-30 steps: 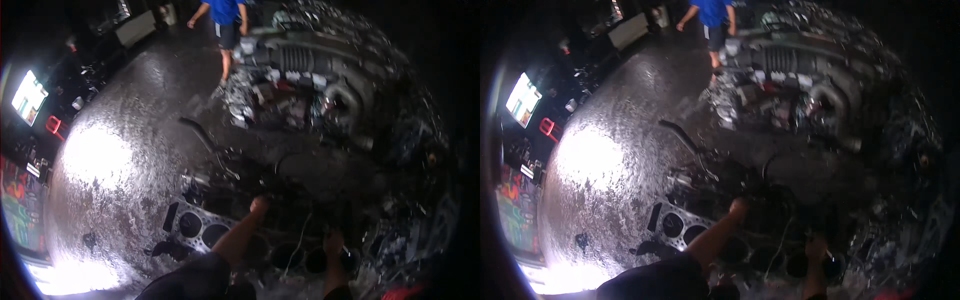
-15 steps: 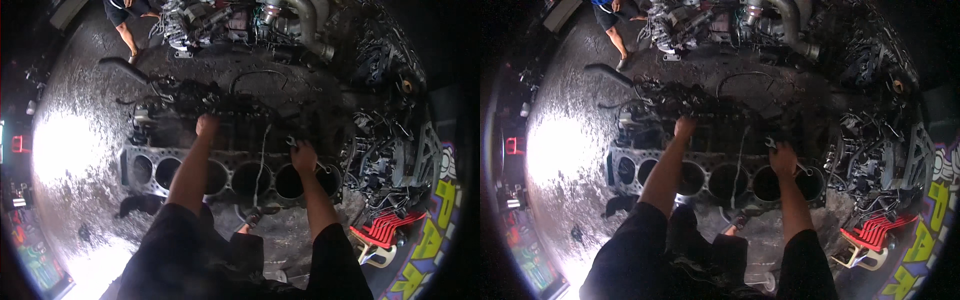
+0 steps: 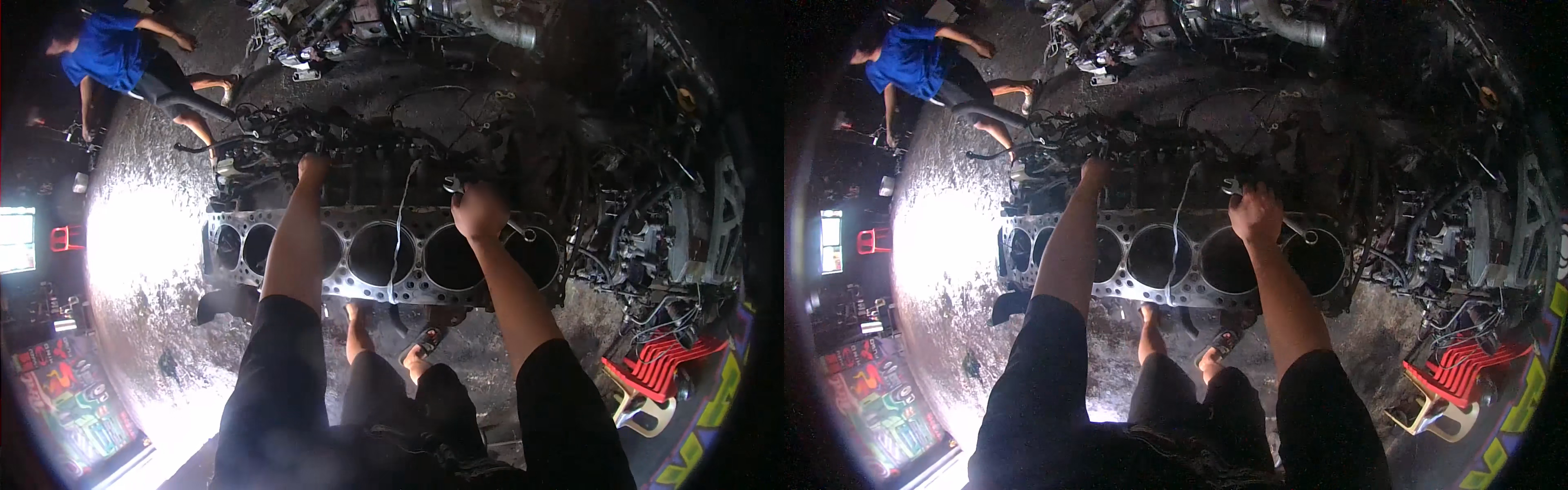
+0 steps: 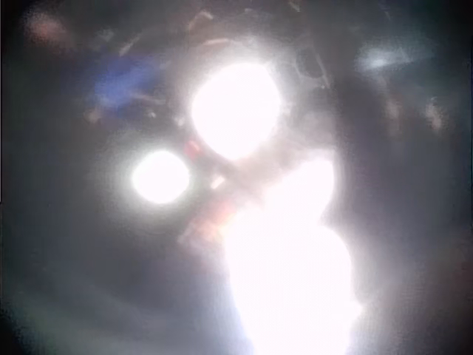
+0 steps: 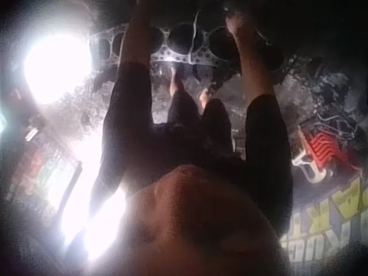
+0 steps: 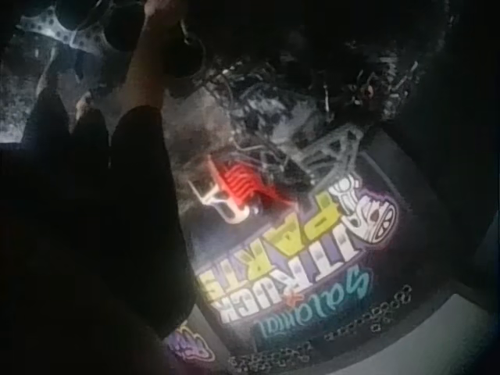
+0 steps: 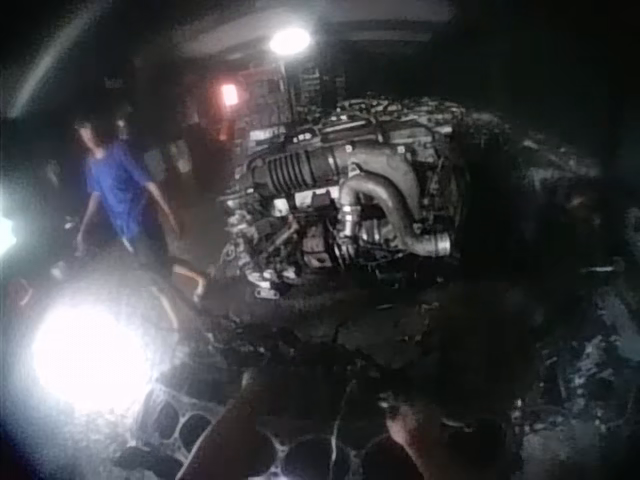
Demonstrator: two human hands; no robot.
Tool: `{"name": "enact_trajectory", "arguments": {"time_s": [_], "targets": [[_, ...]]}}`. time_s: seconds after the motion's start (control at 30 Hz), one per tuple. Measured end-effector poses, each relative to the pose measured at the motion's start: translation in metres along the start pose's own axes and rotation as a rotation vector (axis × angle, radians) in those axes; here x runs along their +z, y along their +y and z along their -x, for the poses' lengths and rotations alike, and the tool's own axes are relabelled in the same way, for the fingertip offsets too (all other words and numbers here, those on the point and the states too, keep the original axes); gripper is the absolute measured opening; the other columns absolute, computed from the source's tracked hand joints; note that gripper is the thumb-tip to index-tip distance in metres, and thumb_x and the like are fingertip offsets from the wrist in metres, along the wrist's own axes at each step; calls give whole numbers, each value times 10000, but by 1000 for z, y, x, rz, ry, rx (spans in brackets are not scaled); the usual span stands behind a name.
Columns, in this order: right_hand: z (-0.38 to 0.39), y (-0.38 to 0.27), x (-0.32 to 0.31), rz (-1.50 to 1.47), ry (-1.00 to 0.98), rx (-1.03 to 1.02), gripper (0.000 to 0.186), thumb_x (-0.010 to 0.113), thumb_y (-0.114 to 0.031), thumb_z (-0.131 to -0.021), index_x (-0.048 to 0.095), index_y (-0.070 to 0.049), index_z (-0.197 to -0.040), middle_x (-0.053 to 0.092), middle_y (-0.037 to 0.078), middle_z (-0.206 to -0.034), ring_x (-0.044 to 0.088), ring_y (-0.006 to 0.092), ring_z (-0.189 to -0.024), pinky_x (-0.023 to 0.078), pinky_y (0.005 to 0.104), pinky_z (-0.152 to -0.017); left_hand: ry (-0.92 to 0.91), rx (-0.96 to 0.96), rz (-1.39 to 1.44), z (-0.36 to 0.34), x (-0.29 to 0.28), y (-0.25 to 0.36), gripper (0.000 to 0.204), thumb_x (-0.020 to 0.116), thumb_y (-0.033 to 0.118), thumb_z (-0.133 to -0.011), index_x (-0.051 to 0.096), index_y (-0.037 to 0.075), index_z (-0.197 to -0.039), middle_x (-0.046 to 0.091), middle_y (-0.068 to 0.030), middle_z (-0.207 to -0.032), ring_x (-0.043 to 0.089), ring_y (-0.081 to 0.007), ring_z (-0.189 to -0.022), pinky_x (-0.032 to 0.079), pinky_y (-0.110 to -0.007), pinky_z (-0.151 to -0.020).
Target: The person wipes down several wrenches with a cloth and then uses a wrench to tighten bolts on a large engine block.
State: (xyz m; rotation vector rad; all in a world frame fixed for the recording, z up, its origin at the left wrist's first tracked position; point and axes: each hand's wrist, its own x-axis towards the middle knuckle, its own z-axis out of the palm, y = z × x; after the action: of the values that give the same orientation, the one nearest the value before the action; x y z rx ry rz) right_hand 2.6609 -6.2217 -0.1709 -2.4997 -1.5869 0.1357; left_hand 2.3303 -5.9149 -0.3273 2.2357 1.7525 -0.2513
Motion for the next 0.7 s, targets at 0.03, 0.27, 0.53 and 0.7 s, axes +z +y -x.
{"name": "enact_trajectory", "arguments": {"time_s": [0.03, 0.27, 0.53, 0.7], "targets": [[2, 15, 1, 37, 26, 10, 240, 655, -268, -863, 700, -58, -969, 668, 148, -969, 665, 337, -955, 553, 472, -836, -45, 46, -6, 1, 7, 25, 325, 593, 294, -900, 752, 69, -1072, 702, -222, -1162, 663, -376, -1136, 530, -465, -982], [-3, -22, 2, -13, 132, -78, 203, 662, -242, -834, 693, -47, -878, 670, 159, -903, 676, 351, -884, 563, 479, -798, 67, -31, 20, 24, -22, -11, 340, 590, 317, -916, 741, 65, -1088, 693, -231, -1175, 676, -389, -1095, 556, -480, -926], [3, 4, 1, 92, 7, 55, 204, 620, -268, -876, 677, -88, -951, 655, 147, -976, 653, 371, -924, 541, 501, -793, 105, 380, 312, 179, -112, -79, 444, 622, 379, -919, 681, 37, -1196, 693, -235, -1125, 667, -375, -1077, 534, -479, -896], [-1, -13, 10, 69, 25, -38, 236, 591, -255, -909, 650, -41, -989, 622, 181, -972, 622, 408, -928, 518, 534, -773, -92, 216, -44, 274, -84, -204, 503, 634, 352, -914, 607, 75, -1332, 680, -206, -1133, 688, -347, -1020, 582, -445, -830]]}}
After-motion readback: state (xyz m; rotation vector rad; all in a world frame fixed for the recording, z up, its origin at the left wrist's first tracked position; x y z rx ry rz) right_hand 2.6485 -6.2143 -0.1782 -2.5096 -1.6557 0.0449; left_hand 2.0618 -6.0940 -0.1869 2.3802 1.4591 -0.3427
